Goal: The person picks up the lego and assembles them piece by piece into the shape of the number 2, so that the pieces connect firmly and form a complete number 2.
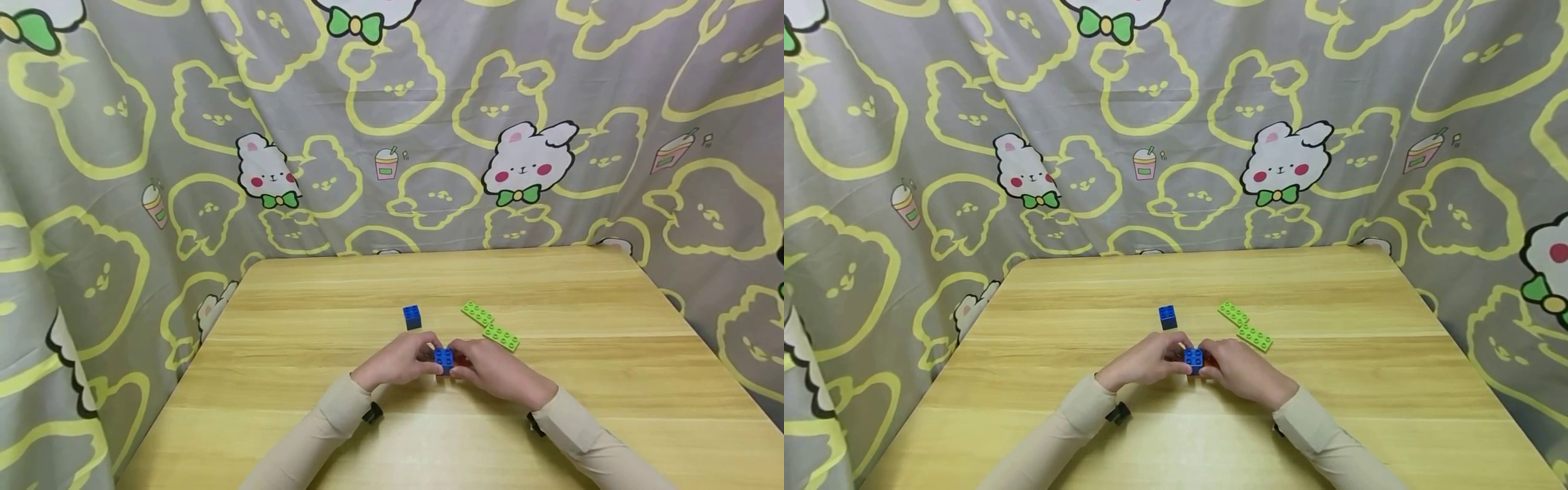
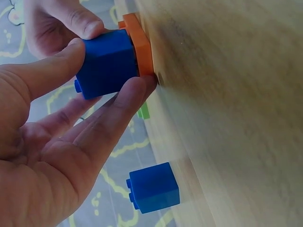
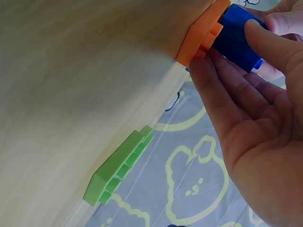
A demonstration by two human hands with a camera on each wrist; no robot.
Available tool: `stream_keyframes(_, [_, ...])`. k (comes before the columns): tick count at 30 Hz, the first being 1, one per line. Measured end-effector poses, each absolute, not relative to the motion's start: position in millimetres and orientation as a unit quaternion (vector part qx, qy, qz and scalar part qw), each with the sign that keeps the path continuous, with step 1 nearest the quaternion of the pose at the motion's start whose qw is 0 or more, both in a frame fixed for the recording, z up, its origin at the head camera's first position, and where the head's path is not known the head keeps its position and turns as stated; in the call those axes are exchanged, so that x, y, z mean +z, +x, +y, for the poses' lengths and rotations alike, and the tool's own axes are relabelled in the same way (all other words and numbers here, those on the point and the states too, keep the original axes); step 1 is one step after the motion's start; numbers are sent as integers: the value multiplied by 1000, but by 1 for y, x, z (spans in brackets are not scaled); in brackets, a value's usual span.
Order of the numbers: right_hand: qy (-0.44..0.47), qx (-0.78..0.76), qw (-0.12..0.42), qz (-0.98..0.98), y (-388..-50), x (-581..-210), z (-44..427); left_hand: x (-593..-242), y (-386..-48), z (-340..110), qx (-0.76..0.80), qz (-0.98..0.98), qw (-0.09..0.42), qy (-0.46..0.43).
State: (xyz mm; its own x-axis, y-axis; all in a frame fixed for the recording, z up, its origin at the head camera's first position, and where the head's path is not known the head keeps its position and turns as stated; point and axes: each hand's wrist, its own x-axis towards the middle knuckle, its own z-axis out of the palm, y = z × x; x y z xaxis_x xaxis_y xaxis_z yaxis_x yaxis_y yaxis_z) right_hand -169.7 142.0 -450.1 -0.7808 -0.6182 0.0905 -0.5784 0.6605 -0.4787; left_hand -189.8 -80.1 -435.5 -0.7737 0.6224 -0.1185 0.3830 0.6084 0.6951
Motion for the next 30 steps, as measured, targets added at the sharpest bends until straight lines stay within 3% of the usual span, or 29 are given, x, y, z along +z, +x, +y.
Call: stream_keyframes(30, [-327,-255,42,909,-169,-450,142,-434,-191,-82,345,871,176,303])
